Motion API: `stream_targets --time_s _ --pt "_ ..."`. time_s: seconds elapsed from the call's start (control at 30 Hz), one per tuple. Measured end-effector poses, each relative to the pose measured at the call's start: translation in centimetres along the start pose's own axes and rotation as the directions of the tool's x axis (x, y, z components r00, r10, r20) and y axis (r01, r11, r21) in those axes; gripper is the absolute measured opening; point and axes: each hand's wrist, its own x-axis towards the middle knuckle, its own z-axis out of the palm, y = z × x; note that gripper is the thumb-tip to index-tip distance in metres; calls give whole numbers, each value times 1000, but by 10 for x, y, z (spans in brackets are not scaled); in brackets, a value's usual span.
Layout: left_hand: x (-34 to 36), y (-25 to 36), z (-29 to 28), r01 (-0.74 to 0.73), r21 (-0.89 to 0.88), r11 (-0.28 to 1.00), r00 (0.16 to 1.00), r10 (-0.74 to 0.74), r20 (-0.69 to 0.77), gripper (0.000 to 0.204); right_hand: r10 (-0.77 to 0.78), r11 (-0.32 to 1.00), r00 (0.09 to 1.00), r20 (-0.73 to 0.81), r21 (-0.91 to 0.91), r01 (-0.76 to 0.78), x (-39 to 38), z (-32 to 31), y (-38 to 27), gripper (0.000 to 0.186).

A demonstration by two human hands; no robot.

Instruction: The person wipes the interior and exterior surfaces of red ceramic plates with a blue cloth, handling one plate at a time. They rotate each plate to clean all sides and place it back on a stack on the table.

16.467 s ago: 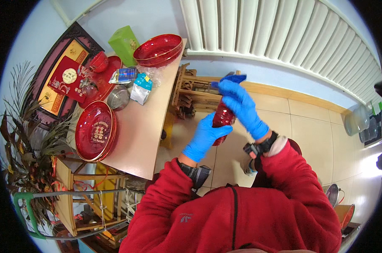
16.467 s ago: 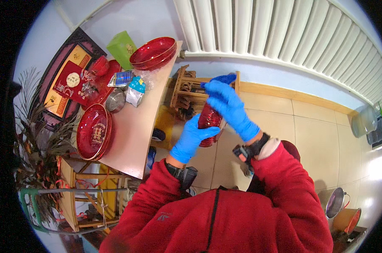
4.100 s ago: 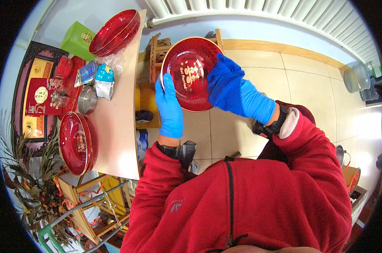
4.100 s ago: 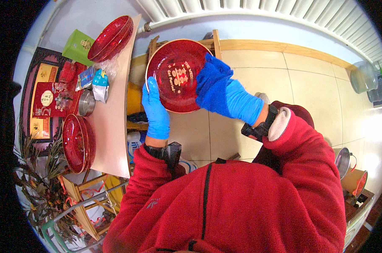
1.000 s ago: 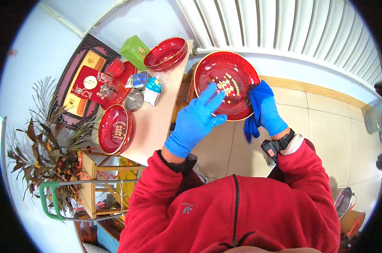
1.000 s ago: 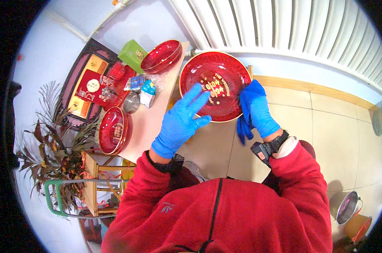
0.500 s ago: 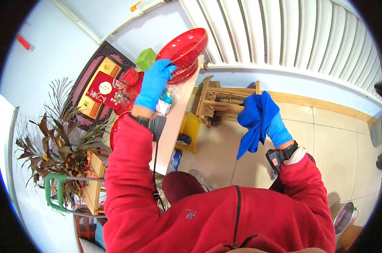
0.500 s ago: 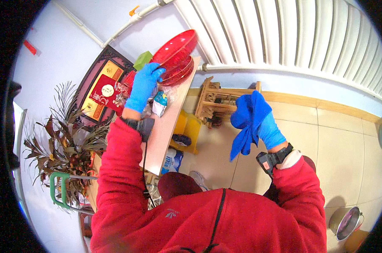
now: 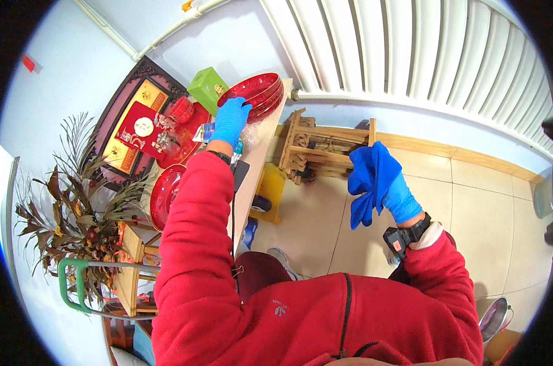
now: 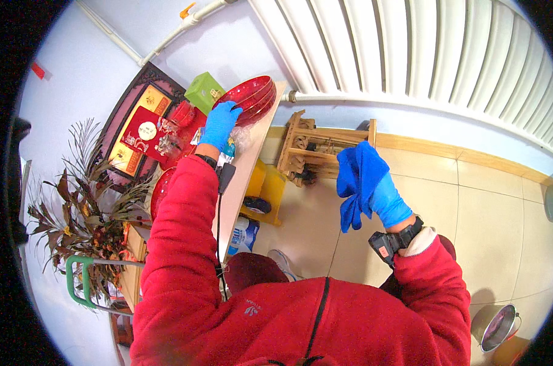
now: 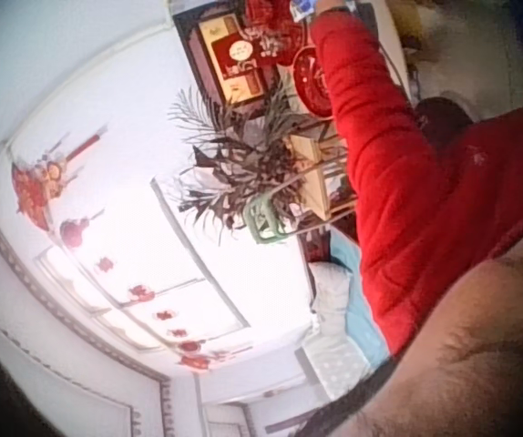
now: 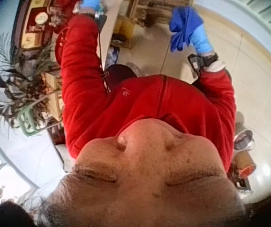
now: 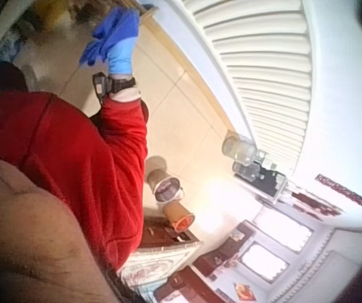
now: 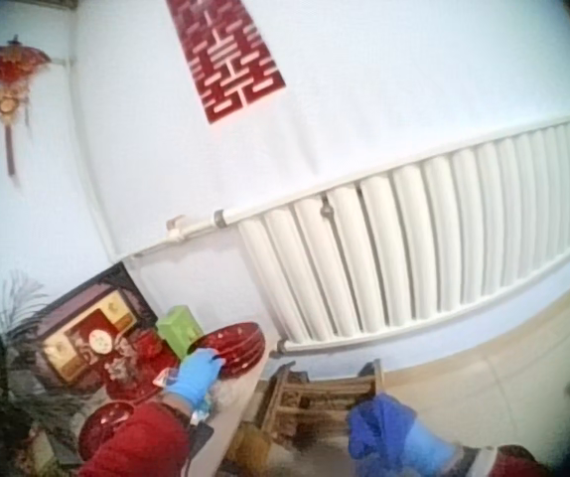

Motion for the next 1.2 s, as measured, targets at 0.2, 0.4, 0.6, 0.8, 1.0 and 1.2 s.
stream_targets --time_s 0.2,0.4,0.6,0.8,1.0,1.2 --pt "-42 11 -44 -73 -344 936 975 -5 -222 44 -21 999 999 35 35 20 7 1 4 53" --pt "-152 -80 -174 -33 -175 984 805 -78 -589 22 -23 984 999 -25 179 27 5 -6 2 56" --pt "-260 -196 -217 676 -18 736 722 -667 -184 51 -84 996 996 -13 12 84 5 -17 7 56" --pt "-285 -237 -160 864 12 503 499 -861 97 67 -60 990 997 57 130 52 8 -14 21 55" --pt "-272 -227 -153 661 366 655 694 -719 32 44 28 991 997 73 131 -38 2 -17 23 52" --pt "-257 -232 -151 576 395 715 798 -598 -82 34 30 999 999 -14 41 -29 0 -16 27 50"
